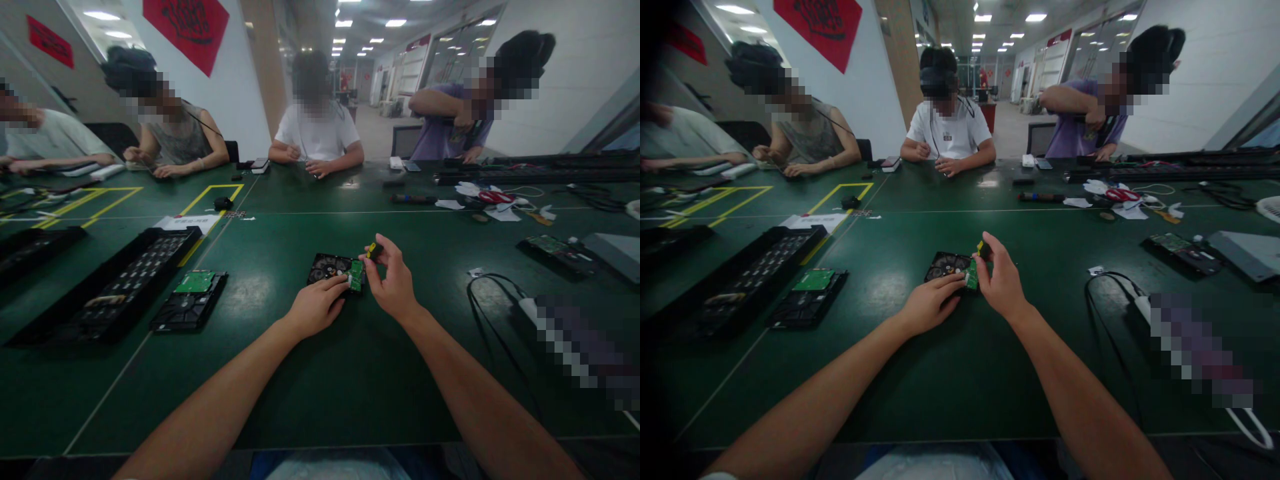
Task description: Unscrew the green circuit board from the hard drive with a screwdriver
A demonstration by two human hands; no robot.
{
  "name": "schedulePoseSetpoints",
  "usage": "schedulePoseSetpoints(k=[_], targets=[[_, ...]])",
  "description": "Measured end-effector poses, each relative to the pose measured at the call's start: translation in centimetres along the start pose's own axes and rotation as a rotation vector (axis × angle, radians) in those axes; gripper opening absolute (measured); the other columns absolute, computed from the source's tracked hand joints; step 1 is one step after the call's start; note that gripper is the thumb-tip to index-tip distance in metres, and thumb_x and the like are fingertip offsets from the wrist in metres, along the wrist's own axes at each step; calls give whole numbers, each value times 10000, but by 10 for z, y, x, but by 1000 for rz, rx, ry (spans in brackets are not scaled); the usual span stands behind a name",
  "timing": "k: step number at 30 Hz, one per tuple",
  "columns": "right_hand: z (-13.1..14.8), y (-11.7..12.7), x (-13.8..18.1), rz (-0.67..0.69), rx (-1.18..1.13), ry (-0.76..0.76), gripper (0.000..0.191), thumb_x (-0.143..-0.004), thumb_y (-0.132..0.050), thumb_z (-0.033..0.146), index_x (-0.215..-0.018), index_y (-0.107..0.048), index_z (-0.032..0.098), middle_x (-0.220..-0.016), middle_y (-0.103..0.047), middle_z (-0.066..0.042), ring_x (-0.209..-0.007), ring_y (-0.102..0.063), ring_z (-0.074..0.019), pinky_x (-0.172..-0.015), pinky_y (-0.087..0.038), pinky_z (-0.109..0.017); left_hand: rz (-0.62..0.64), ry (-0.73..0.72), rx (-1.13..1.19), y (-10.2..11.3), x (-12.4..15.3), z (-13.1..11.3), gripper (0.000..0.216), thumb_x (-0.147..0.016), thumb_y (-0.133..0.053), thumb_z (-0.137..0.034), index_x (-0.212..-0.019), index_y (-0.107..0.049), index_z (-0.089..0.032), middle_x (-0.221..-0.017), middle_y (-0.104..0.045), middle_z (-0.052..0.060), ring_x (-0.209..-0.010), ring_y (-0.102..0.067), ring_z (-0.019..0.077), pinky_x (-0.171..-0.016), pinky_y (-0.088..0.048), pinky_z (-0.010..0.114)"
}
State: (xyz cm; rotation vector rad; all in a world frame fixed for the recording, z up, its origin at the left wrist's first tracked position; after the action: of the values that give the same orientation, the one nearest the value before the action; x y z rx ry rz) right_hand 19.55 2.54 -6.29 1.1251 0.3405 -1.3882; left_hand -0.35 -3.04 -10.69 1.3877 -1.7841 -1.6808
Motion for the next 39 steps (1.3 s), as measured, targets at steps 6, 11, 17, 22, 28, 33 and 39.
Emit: schedulePoseSetpoints(k=[6,11,17,22,28,33,39], targets=[[-1,1,-1,-58,102,16,601,-991,-666,368,-1537,-418,333,-1358,-635,-111,-1037,-713,-267,-900,-656,-489,-11,0,6,-1,1,0,420,-1015,-536,-290,-1428,-596,-238,-1529,-593,67,-1295,-655,259,-1090,-572,457],[-1,1,-4,-35,44,8,637,-1037,-572,286,-1612,-299,325,-1428,-597,-122,-1088,-716,-253,-987,-625,-501,-16,-1,16,0,0,0,430,-1003,-553,-269,-1430,-597,-240,-1522,-598,71,-1302,-651,255,-1099,-566,453],[0,3,-3,-128,161,101,642,-959,-696,306,-1536,-416,333,-1222,-609,-103,-1047,-655,-272,-814,-657,-466,-8,6,25,1,0,-1,430,-1009,-544,-272,-1434,-594,-231,-1532,-590,67,-1316,-640,253,-1114,-553,450],[0,-3,-1,-43,47,62,660,-1031,-543,243,-1622,-259,318,-1481,-522,-151,-1100,-703,-260,-951,-635,-505,-10,6,31,1,0,0,434,-1004,-553,-276,-1435,-594,-246,-1529,-593,61,-1309,-646,253,-1115,-553,450],[-4,-2,3,-161,106,76,669,-969,-692,314,-1554,-370,346,-1303,-584,-111,-990,-687,-245,-784,-677,-433,-8,6,21,1,0,0,426,-1009,-544,-277,-1429,-601,-239,-1528,-594,64,-1300,-651,261,-1104,-559,454],[-3,-6,2,-83,28,68,639,-1025,-570,263,-1594,-283,313,-1425,-560,-146,-1066,-720,-252,-911,-659,-475,-16,8,29,0,1,1,434,-1005,-555,-280,-1436,-598,-255,-1523,-600,60,-1287,-660,259,-1090,-569,455],[-2,-5,1,-155,95,73,643,-961,-702,308,-1521,-388,326,-1293,-603,-119,-1063,-694,-274,-824,-677,-457,-18,9,39,0,1,1,425,-1005,-551,-265,-1426,-607,-246,-1524,-599,59,-1290,-659,251,-1104,-563,449]])
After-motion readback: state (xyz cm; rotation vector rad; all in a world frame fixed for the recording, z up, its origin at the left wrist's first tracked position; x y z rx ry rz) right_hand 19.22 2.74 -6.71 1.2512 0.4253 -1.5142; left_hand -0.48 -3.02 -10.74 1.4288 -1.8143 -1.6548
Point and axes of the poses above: each hand's wrist, its own x-axis away from the middle knuckle, its own y-axis out of the back of the hand, z = x × y, the point moved 3 cm from there along -x, towards the middle knuckle
